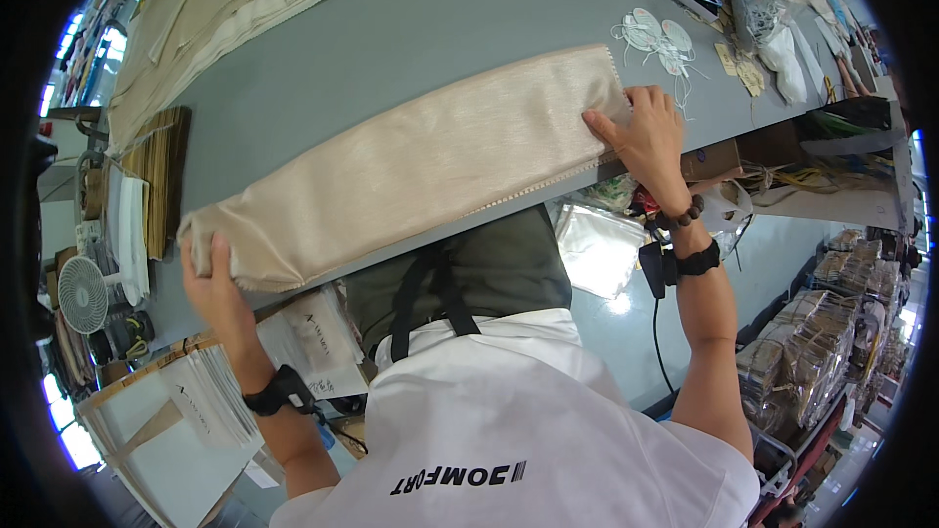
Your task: The person repeatedly folds beige fabric pieces with decorative trim, attaches a tag, and places each item into a clear plastic bag. The person then stacks the packaged items on a nearby rack.
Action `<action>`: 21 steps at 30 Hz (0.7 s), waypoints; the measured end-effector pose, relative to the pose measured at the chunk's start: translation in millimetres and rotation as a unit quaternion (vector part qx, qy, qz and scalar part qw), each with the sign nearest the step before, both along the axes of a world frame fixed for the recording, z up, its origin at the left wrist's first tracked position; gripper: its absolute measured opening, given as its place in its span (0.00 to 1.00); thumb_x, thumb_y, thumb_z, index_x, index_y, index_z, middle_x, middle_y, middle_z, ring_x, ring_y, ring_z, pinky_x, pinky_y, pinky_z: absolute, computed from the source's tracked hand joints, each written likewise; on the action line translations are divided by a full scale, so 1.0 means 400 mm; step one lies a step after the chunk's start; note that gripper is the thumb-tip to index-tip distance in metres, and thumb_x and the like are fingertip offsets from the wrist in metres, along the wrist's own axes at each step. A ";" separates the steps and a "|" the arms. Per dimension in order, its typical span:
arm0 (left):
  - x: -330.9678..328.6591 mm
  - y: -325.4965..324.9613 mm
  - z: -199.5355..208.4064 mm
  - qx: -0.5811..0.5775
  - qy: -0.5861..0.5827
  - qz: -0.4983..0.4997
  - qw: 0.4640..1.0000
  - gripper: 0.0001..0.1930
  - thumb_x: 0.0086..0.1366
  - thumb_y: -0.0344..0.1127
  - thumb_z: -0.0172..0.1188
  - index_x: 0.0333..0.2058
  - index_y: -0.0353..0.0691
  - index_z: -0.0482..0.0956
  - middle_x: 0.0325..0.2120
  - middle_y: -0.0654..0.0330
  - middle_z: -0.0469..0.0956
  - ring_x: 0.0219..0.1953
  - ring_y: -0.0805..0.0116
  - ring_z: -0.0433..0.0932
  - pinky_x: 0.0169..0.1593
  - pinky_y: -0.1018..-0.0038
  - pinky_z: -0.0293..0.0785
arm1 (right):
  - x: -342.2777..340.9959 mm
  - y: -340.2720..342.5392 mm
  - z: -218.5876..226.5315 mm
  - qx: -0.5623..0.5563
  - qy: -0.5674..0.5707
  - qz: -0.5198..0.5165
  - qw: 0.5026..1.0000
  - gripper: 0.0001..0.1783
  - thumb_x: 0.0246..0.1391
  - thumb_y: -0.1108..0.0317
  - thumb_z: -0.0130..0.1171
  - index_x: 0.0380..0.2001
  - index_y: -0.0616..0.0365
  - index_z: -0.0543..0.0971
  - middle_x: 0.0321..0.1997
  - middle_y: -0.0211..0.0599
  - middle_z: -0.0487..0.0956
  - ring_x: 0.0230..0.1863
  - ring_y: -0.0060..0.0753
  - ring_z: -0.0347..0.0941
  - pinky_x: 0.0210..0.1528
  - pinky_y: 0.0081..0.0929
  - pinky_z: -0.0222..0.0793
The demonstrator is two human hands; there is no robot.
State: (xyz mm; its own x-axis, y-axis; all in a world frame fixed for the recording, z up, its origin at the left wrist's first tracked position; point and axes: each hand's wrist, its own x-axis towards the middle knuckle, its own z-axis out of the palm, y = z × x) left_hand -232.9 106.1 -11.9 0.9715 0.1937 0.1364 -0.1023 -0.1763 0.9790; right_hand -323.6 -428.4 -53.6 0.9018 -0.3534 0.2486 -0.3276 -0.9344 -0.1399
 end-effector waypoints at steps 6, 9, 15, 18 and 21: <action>0.007 -0.415 0.012 0.074 -0.057 -0.213 0.973 0.14 0.67 0.28 0.68 0.50 0.37 0.79 0.45 0.60 0.83 0.44 0.73 0.80 0.50 0.76 0.77 | 0.020 -0.003 0.029 0.110 0.076 0.013 0.991 0.34 0.60 0.42 0.68 0.46 0.69 0.82 0.45 0.49 0.81 0.49 0.48 0.76 0.51 0.42 0.73; -0.015 -0.509 -0.005 0.114 0.075 -0.374 0.917 0.20 0.68 0.36 0.70 0.55 0.36 0.78 0.45 0.58 0.82 0.43 0.69 0.82 0.48 0.74 0.78 | 0.020 0.015 0.048 0.329 0.017 0.004 0.944 0.29 0.63 0.49 0.68 0.50 0.69 0.81 0.48 0.45 0.83 0.50 0.37 0.79 0.52 0.34 0.75; -0.010 -0.528 -0.077 0.314 -0.178 -0.300 0.883 0.30 0.69 0.41 0.66 0.66 0.36 0.72 0.62 0.50 0.75 0.61 0.52 0.75 0.63 0.60 0.70 | 0.036 0.091 0.120 0.591 -0.136 0.059 0.793 0.25 0.67 0.59 0.67 0.59 0.64 0.78 0.51 0.33 0.84 0.48 0.23 0.80 0.52 0.24 0.77; 0.002 -0.548 -0.127 0.411 -0.219 -0.294 0.834 0.30 0.71 0.41 0.62 0.68 0.35 0.70 0.69 0.45 0.67 0.71 0.45 0.64 0.72 0.54 0.58 | 0.073 0.162 0.163 0.649 -0.157 0.101 0.737 0.24 0.67 0.61 0.68 0.59 0.63 0.78 0.49 0.32 0.85 0.47 0.22 0.81 0.51 0.22 0.78; 0.007 -0.557 -0.150 0.406 -0.226 -0.293 0.836 0.32 0.71 0.43 0.60 0.67 0.31 0.70 0.70 0.43 0.67 0.74 0.45 0.60 0.74 0.53 0.55 | 0.100 0.249 0.203 0.675 -0.132 0.141 0.712 0.21 0.67 0.65 0.67 0.58 0.62 0.78 0.48 0.32 0.85 0.46 0.20 0.81 0.49 0.20 0.79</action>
State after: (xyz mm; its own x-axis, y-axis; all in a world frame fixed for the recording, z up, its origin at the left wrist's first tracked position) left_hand -230.0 -116.8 -71.7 0.6812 -0.6317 0.3699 -0.7305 -0.5537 0.3997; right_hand -283.6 -328.8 27.5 0.9689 -0.2460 0.0280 0.0506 0.0860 -0.9950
